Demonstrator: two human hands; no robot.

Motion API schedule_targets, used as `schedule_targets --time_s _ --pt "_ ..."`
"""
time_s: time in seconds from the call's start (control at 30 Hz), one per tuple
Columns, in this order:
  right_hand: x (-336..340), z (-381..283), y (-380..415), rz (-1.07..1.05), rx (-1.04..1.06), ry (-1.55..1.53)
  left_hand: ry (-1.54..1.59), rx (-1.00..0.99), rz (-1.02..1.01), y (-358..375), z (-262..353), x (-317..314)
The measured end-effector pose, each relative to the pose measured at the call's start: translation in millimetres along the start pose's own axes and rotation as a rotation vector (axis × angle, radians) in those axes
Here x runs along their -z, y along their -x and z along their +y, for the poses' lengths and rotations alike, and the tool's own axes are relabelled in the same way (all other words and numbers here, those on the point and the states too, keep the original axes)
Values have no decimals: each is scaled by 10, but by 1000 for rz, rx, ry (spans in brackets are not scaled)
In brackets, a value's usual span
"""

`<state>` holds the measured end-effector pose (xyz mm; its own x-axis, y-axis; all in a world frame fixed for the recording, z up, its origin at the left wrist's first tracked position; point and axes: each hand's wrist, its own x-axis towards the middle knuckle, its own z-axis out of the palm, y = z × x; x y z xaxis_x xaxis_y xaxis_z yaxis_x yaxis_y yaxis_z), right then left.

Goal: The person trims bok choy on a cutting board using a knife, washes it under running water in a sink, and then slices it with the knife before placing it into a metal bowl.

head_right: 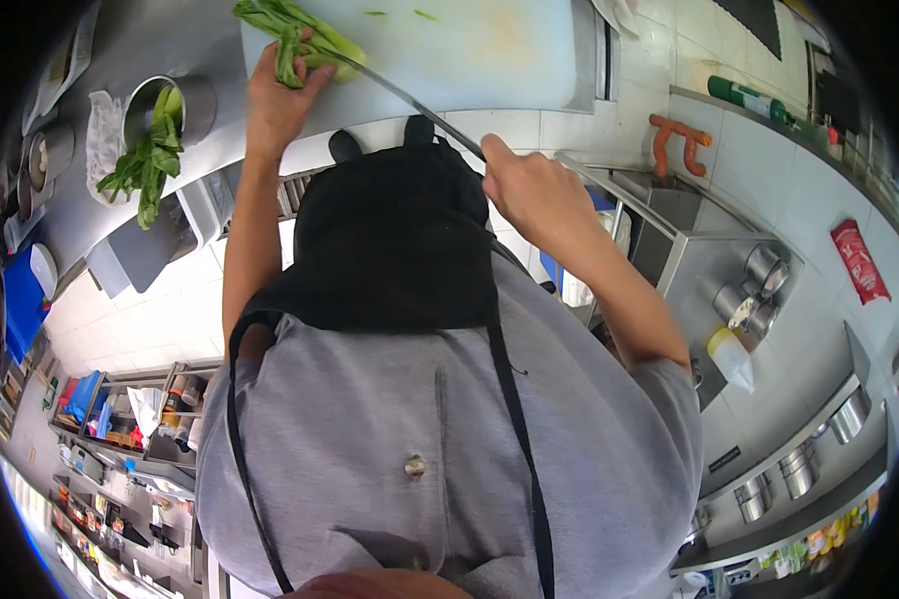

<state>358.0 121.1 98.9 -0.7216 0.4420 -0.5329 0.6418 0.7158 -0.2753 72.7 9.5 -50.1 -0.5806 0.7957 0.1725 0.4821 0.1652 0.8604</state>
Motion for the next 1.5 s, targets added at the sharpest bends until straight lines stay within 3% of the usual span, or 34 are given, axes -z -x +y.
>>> schedule_targets --time_s 0.33,0.57,0.73,0.87,0.97,1.07,1.13,1.17,1.23,1.27,1.33,1.47,1.5 --pt "-215 66 -156 -10 5 -5 -67 24 7 -26 -16 16" --pt "-355 265 -132 64 41 17 -190 -81 4 -46 85 81" --pt "-317 344 248 82 11 25 118 204 -64 28 191 212" --pt "-303 414 455 88 -36 -28 271 79 -11 101 -14 337" --pt "-242 490 583 83 -36 -109 529 148 -20 76 7 381" --pt "-191 522 686 55 -78 -153 437 265 -29 -24 166 423" --pt "-253 554 736 79 -133 -193 -180 281 -159 -114 245 494" --pt "-278 541 755 82 -138 -200 -182 276 -165 -200 326 522" --pt "-322 507 771 109 -174 -243 -385 607 -495 -364 482 563" --pt "-349 482 789 113 -177 -248 -389 602 -498 -344 484 562" --pt "-405 443 817 127 -211 -264 -864 340 -351 -300 501 571" --pt "-523 429 855 150 -203 -347 -895 174 -344 -307 741 480" --pt "-538 398 851 160 -210 -333 -802 -239 -341 -364 588 386"
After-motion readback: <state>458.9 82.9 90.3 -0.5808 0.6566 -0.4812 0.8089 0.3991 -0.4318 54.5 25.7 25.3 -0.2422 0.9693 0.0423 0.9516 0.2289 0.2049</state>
